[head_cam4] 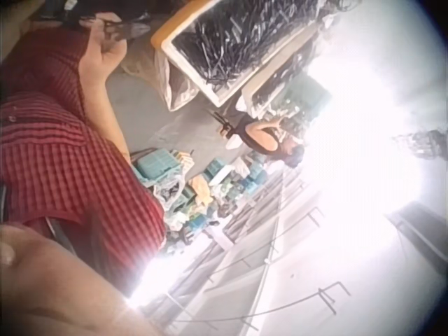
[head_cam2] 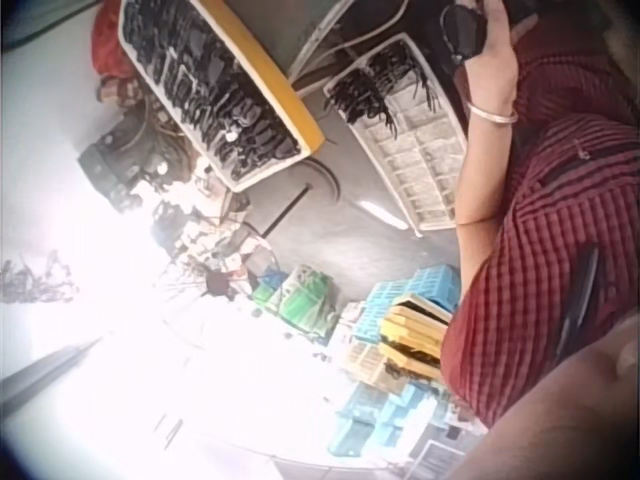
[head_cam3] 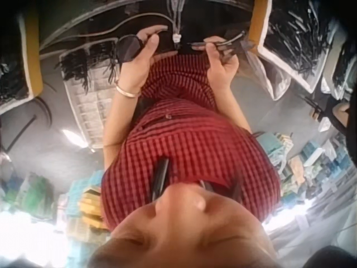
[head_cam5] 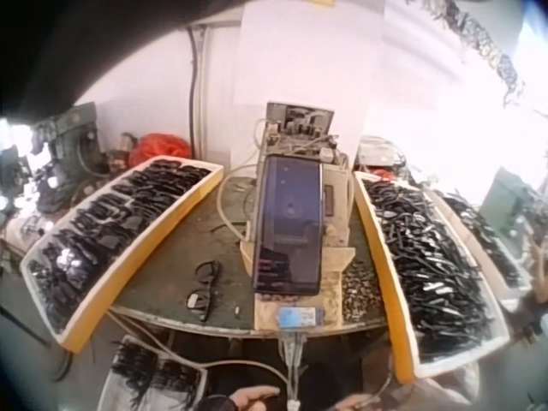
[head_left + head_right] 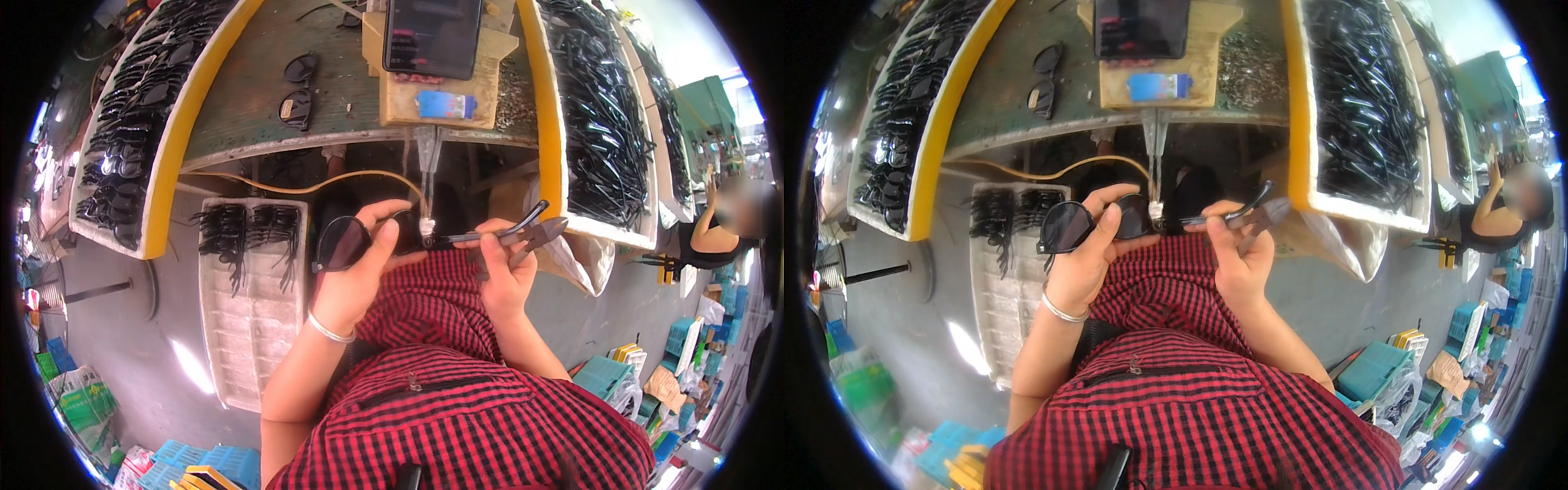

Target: The person repeatedly picks up sunglasses frames and arms from trays, uses pliers to attach the arms to the frames, and places the assembled sunglasses into a tray. The process is repeated for multiple units.

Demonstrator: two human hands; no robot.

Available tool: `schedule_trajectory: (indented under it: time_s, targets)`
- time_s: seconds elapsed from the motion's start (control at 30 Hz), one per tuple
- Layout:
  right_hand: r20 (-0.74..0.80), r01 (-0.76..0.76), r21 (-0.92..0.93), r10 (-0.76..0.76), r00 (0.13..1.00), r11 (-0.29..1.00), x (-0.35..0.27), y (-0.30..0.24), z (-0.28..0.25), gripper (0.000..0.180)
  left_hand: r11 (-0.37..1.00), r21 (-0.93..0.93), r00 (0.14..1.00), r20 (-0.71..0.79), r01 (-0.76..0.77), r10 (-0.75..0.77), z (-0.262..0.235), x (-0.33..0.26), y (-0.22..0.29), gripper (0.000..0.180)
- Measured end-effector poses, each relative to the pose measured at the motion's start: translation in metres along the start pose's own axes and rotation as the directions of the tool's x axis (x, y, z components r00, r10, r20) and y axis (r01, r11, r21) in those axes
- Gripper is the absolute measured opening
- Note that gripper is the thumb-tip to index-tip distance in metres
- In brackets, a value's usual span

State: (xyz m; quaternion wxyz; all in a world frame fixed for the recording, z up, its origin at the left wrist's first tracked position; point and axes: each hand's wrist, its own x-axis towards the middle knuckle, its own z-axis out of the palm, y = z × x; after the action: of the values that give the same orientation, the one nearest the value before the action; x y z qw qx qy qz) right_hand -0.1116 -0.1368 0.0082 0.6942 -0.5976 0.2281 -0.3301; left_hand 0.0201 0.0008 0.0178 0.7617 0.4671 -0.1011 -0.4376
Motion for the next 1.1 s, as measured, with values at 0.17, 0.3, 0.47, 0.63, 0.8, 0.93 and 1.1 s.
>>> schedule_trajectory:
  time_s: [0.17, 0.3, 0.47, 0.63, 0.8, 0.93, 1.1]
  targets:
    - [-0.002, -0.022, -0.009, 0.022, 1.0, 1.0, -0.0021, 0.0001, -0.0034, 0.015, 1.0, 0.001, 1.0, 0.018, -0.019, 0.019, -0.0024, -0.002, -0.0015, 0.035]
    - [-0.015, -0.001, 0.007, 0.001, 1.0, 1.0, -0.0031, 0.0003, -0.001, 0.016, 0.999, -0.027, 0.999, 0.03, -0.019, 0.02, -0.0046, -0.0017, -0.0043, 0.036]
    - [-0.015, 0.003, 0.024, -0.003, 1.0, 1.0, -0.0031, 0.0014, -0.0006, 0.017, 0.999, -0.054, 1.0, 0.029, -0.01, 0.012, -0.0072, -0.0014, -0.0065, 0.039]
    - [-0.021, -0.03, 0.081, 0.032, 0.999, 0.996, -0.0036, 0.0002, -0.0014, 0.013, 0.999, -0.048, 0.999, 0.029, -0.013, 0.015, -0.0076, -0.0015, -0.0056, 0.038]
    - [-0.032, -0.032, 0.102, 0.035, 0.999, 0.994, -0.0035, 0.0009, -0.0014, 0.013, 0.999, -0.043, 0.999, 0.029, -0.011, 0.013, -0.0066, -0.0015, -0.0051, 0.038]
    - [-0.027, -0.044, 0.103, 0.047, 0.999, 0.994, -0.0023, 0.0003, -0.0014, 0.012, 0.999, -0.042, 1.0, 0.03, -0.007, 0.008, -0.0068, -0.001, -0.0043, 0.038]
    - [-0.034, -0.053, 0.087, 0.056, 0.998, 0.995, -0.0023, 0.0001, -0.0027, 0.012, 0.998, -0.062, 0.999, 0.046, 0.007, -0.004, -0.0084, 0.0001, -0.006, 0.039]
